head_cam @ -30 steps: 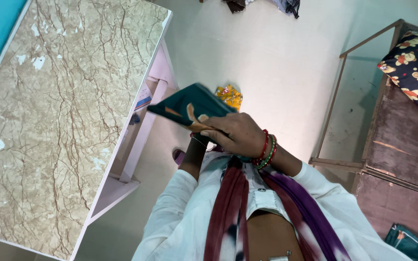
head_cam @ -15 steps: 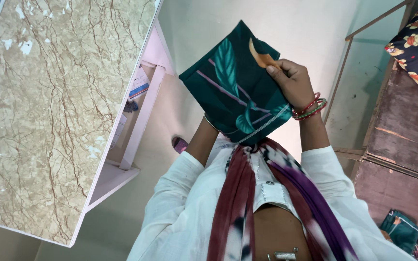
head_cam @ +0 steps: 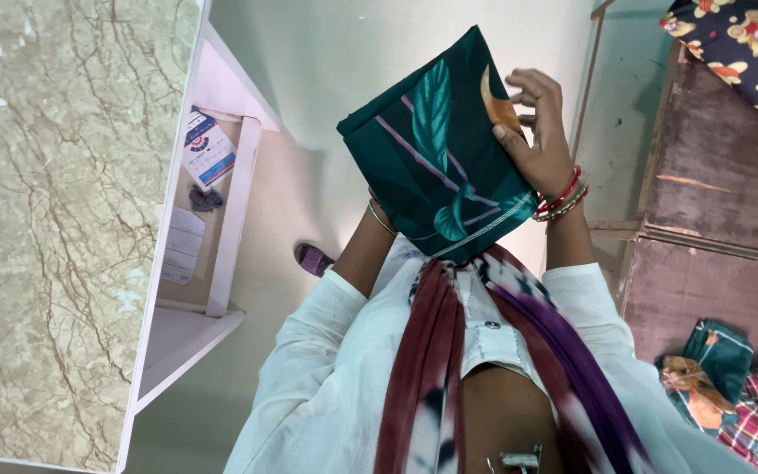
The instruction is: The person folds a yellow floral cloth, a green cloth, and a brown quilted cloth by hand and places each one onto a shelf inside a cupboard.
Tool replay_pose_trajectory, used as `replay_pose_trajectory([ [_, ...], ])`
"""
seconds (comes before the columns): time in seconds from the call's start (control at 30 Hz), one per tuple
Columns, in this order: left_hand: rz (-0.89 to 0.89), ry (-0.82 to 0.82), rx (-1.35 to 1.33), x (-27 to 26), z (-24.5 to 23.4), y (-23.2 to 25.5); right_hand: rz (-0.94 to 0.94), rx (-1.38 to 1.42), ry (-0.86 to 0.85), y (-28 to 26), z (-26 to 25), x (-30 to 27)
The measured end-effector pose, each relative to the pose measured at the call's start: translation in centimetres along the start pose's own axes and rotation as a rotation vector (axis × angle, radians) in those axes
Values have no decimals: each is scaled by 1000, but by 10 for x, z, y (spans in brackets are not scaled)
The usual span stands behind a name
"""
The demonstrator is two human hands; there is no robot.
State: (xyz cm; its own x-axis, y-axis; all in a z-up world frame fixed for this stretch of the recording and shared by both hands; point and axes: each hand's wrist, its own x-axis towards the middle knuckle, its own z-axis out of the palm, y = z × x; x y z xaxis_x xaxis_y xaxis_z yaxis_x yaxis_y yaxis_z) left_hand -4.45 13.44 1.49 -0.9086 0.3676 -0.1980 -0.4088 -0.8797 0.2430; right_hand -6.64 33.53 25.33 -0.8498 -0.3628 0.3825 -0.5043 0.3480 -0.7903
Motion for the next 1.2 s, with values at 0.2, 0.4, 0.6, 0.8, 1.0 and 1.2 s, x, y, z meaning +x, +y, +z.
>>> replay_pose_trajectory([
  [0.2,-73,-18,25,17,18,-29,389,438,-69,29,-28,-44],
  [0.4,-119,-76,71,8,83,-7,624,386,188,64,-32,-106],
  [0.6,-169,5,398,0,120,-5,605,368,414,41,-42,-168],
  [0.8,-246,-361,975,4,146,-39,499,457,803,-10,-32,-248],
  [1.0,-166,-1003,1649,-19,169,-56,769,-525,768,-125,-4,-252],
  [1.2,-365,-1452,1646,-67,151,-99,908,-630,522,-155,59,-243],
])
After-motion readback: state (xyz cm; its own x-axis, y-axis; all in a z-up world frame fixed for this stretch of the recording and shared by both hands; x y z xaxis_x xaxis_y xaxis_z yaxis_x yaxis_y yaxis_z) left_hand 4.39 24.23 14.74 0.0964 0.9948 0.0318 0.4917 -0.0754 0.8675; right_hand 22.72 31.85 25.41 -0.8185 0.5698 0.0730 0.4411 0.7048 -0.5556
